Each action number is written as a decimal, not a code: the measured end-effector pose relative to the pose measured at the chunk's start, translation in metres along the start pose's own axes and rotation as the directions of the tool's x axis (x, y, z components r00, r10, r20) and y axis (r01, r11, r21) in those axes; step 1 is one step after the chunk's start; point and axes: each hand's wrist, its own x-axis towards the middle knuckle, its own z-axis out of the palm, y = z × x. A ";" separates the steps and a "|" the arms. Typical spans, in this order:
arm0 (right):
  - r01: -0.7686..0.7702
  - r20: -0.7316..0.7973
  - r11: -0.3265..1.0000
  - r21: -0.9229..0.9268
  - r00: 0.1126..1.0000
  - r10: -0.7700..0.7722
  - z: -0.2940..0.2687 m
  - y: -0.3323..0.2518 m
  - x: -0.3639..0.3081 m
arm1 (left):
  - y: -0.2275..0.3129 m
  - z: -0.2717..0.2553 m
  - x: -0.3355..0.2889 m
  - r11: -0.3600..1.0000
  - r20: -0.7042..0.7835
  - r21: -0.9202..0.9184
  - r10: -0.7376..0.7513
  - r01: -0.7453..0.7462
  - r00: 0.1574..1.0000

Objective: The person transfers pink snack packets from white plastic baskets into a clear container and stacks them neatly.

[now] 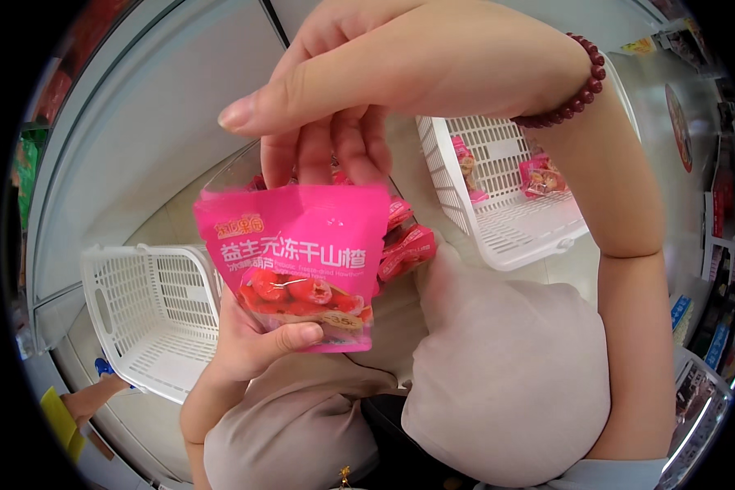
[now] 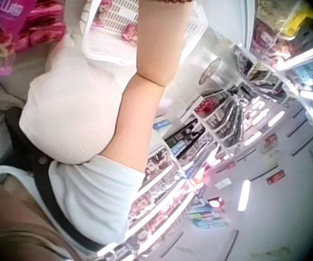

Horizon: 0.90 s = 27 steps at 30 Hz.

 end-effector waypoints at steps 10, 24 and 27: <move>0.392 0.005 0.914 -0.103 0.919 -0.393 0.021 0.029 0.001 | -0.002 -0.004 -0.002 0.993 -0.014 0.077 0.090 -0.088 0.996; 0.044 -0.151 0.378 -0.925 0.869 -0.471 0.011 0.104 0.079 | 0.007 -0.094 0.046 0.243 -0.083 0.945 -0.466 0.218 0.881; -0.043 -0.092 0.273 -0.961 0.981 -0.170 0.026 0.116 0.085 | 0.004 -0.089 0.045 0.165 -0.079 0.964 -0.573 0.210 0.816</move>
